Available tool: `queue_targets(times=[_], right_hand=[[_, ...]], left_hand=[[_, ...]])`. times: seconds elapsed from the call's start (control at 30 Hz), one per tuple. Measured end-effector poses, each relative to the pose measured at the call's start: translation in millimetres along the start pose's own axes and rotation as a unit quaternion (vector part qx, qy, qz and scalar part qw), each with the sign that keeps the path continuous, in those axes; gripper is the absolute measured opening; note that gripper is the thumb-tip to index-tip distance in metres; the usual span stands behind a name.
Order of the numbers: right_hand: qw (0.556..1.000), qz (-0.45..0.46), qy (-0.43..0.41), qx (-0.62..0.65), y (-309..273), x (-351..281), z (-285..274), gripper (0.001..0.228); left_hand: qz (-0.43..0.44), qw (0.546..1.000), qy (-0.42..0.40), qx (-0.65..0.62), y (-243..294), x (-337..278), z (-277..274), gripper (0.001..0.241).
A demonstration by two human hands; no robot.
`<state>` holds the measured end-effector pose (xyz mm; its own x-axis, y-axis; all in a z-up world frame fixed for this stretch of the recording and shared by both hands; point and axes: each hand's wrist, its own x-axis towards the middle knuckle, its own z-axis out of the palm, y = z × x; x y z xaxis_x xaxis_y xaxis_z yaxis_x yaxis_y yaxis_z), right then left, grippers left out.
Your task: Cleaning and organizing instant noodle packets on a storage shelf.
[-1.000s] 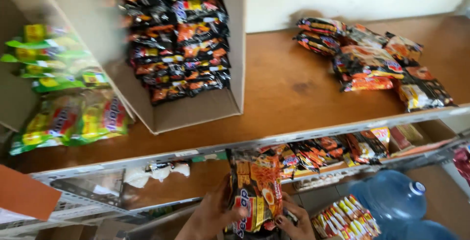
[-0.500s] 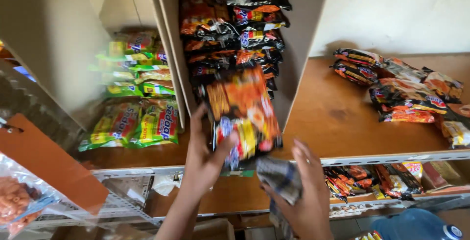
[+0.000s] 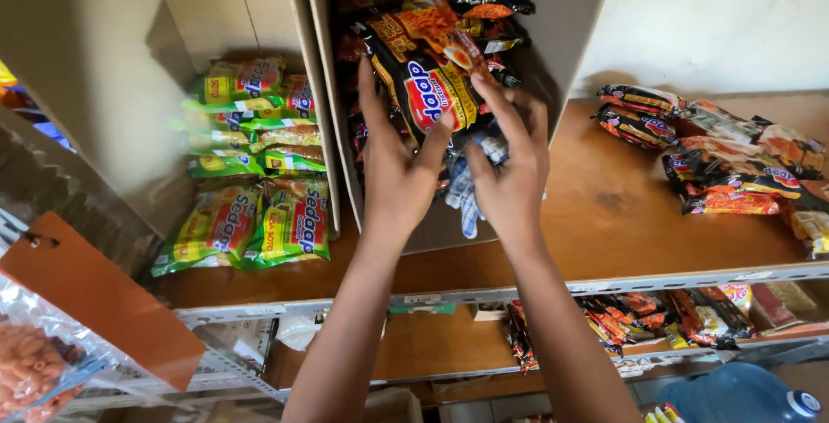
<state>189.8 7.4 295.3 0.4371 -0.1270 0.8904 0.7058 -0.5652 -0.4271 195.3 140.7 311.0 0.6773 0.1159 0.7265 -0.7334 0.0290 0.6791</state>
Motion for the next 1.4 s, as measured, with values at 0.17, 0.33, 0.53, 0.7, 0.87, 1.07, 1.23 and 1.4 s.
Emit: queue_targets(times=[0.17,0.33,0.53,0.7,0.87,1.07,1.23,1.4], right_hand=[[0.999,0.027,0.024,0.021,-4.5,-9.3,7.2,0.065],[0.991,0.058,0.065,0.106,13.2,-16.6,27.1,0.062],[0.929,0.168,0.069,0.322,43.4,-11.1,54.2,0.051],[0.991,0.029,0.084,-0.101,-9.2,11.7,37.4,0.053],[0.966,0.003,0.039,-0.256,-31.5,42.8,50.6,0.05],[0.954,0.058,-0.031,-0.293,-18.5,86.8,83.2,0.057],[0.983,0.054,-0.05,-0.168,1.7,86.8,66.2,0.064],[0.985,-0.024,-0.002,-0.17,3.1,59.9,30.9,0.044]], left_hand=[[0.072,0.997,-0.011,-0.019,2.9,-17.1,0.5,0.093],[0.033,0.999,-0.02,-0.035,5.7,-27.1,0.3,0.095],[0.072,0.997,-0.002,-0.041,-4.5,-49.1,-5.9,0.093],[0.101,0.994,0.006,0.036,-8.6,-58.3,-10.3,0.078],[0.149,0.982,0.023,0.113,4.0,-49.2,-16.7,0.063],[0.184,0.967,0.007,0.176,21.4,-37.0,-24.5,0.045],[0.167,0.967,-0.039,0.189,-9.3,-2.5,-15.5,0.053],[0.196,0.937,0.001,0.289,-55.1,32.1,-2.4,0.052]])
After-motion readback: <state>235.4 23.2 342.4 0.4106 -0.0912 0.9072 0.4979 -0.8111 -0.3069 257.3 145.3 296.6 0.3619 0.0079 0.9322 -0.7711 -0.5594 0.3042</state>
